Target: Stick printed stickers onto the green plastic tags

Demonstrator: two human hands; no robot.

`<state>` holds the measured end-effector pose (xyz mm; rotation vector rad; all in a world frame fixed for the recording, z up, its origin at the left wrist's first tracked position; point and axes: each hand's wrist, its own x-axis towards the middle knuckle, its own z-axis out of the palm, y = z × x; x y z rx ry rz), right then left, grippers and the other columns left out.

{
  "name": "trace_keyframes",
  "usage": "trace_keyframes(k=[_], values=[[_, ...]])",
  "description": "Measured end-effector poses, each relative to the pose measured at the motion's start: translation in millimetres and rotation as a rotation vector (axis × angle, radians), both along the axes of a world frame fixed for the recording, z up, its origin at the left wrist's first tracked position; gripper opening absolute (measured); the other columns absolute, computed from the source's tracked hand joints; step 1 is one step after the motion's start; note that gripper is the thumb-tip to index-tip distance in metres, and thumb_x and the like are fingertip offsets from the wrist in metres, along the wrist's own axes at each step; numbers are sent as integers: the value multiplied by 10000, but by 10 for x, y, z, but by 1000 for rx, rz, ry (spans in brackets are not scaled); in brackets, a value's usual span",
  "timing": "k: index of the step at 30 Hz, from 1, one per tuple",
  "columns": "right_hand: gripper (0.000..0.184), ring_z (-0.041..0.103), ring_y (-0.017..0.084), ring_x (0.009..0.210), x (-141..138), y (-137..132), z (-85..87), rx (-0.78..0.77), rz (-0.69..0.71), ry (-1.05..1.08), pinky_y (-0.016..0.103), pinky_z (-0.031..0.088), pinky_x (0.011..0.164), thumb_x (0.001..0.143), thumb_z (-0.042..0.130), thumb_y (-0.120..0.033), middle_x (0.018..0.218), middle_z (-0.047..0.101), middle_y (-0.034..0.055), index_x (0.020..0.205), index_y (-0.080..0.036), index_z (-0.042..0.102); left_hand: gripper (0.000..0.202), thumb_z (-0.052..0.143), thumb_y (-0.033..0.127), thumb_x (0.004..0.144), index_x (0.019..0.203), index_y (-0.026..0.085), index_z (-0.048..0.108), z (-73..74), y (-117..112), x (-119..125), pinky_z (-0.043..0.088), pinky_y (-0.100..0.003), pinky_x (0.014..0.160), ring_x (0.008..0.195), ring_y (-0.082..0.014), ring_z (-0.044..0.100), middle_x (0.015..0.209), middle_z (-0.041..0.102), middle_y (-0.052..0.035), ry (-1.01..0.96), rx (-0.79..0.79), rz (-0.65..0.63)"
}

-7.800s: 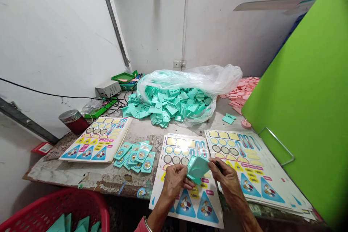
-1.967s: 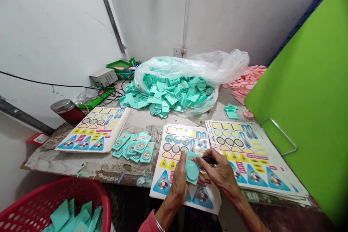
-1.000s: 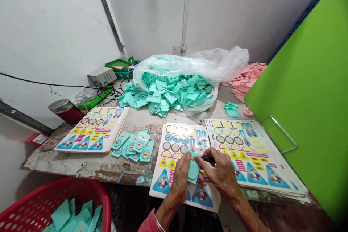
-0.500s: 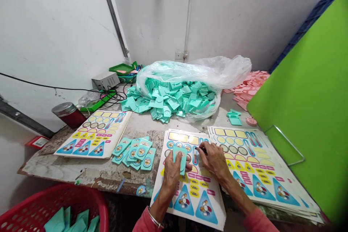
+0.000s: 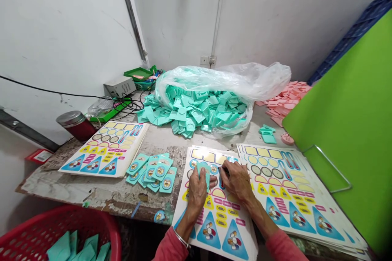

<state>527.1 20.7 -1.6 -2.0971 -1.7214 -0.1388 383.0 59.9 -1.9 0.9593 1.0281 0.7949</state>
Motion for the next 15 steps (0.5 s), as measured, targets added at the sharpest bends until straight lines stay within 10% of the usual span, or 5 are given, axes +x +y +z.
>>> trace_keyframes(k=[7, 11, 15], values=[[228, 553, 187, 720, -28, 21, -67, 105, -53, 219, 315, 347, 719, 844, 573, -407, 719, 614, 19, 756, -200, 536, 437, 518, 583, 845, 1064, 205, 510, 8, -1, -22, 579, -438, 822, 1029, -329, 689, 1002, 719, -152, 9, -1, 4], [301, 553, 158, 690, -69, -42, 39, 171, -72, 366, 283, 414, 686, 868, 537, -474, 711, 595, 9, 738, -205, 500, 501, 565, 544, 824, 1167, 179, 546, 4, -5, -119, 332, -458, 1145, 1393, -330, 378, 1382, 530, -182, 76, 32, 100], [384, 504, 131, 590, -125, -145, 233, 89, -38, 696, 244, 404, 551, 834, 563, -565, 638, 543, -19, 713, -204, 511, 465, 526, 506, 850, 1195, 201, 597, 10, -32, -206, 365, -443, 1139, 1388, -316, 388, 1324, 591, -137, 40, 60, 118]])
